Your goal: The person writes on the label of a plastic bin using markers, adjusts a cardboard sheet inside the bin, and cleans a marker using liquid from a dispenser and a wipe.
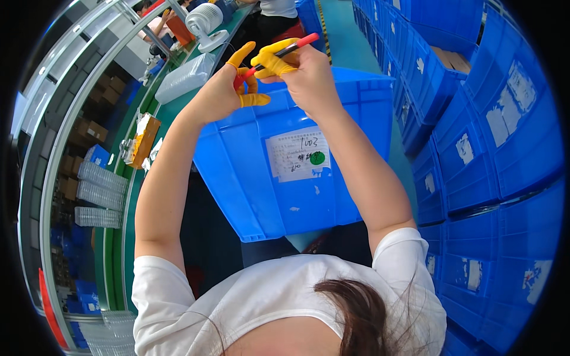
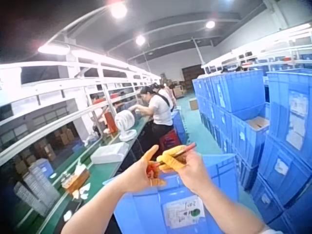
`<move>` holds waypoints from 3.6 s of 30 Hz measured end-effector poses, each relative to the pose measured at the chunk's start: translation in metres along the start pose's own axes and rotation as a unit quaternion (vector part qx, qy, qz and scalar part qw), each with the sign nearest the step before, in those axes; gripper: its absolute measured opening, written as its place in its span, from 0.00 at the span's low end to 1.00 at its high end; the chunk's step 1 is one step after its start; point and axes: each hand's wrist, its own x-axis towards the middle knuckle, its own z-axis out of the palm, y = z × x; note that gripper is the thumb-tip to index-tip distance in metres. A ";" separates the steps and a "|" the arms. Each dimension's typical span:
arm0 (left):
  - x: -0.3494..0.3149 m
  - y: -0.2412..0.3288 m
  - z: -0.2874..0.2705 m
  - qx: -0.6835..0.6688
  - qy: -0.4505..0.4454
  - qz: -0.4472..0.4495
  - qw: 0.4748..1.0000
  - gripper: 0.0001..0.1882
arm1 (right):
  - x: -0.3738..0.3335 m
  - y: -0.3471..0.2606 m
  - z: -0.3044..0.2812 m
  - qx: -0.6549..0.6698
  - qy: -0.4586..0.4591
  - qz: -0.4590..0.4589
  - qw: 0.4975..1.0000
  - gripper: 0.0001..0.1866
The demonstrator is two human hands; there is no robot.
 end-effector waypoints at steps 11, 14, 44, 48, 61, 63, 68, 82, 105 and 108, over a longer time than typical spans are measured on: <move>0.007 -0.022 0.012 -0.121 0.049 0.025 0.991 0.27 | 0.010 -0.002 0.017 -0.076 -0.045 0.079 0.993 0.14; 0.000 -0.010 0.007 -0.158 0.030 0.014 0.987 0.25 | 0.007 0.001 0.021 -0.214 -0.026 0.009 0.976 0.18; -0.009 -0.028 0.007 -0.312 0.009 0.045 0.949 0.20 | 0.011 -0.007 -0.006 0.122 -0.058 0.083 0.987 0.09; -0.005 -0.021 0.004 -0.284 0.006 0.015 0.959 0.16 | 0.015 0.008 -0.010 0.165 -0.046 0.059 0.983 0.09; -0.010 -0.023 -0.004 -0.305 -0.057 0.000 0.951 0.15 | 0.036 -0.002 -0.041 0.129 -0.067 0.042 0.988 0.08; -0.014 -0.028 0.000 -0.293 -0.043 -0.003 0.955 0.13 | 0.037 -0.012 -0.055 0.174 -0.030 0.024 0.984 0.07; -0.010 -0.017 0.016 -0.126 0.087 0.036 0.988 0.10 | 0.010 -0.007 -0.053 0.129 -0.118 0.002 0.985 0.08; -0.015 -0.005 0.023 0.093 -0.006 0.024 0.995 0.12 | -0.158 0.052 -0.032 -0.120 -0.043 -0.019 0.992 0.11; 0.000 0.019 0.014 0.208 -0.075 0.043 0.974 0.22 | -0.157 0.058 -0.030 -0.302 -0.019 -0.200 0.932 0.11; 0.003 0.010 0.019 0.227 -0.070 0.050 0.970 0.22 | -0.154 0.058 -0.029 -0.311 -0.009 -0.198 0.930 0.11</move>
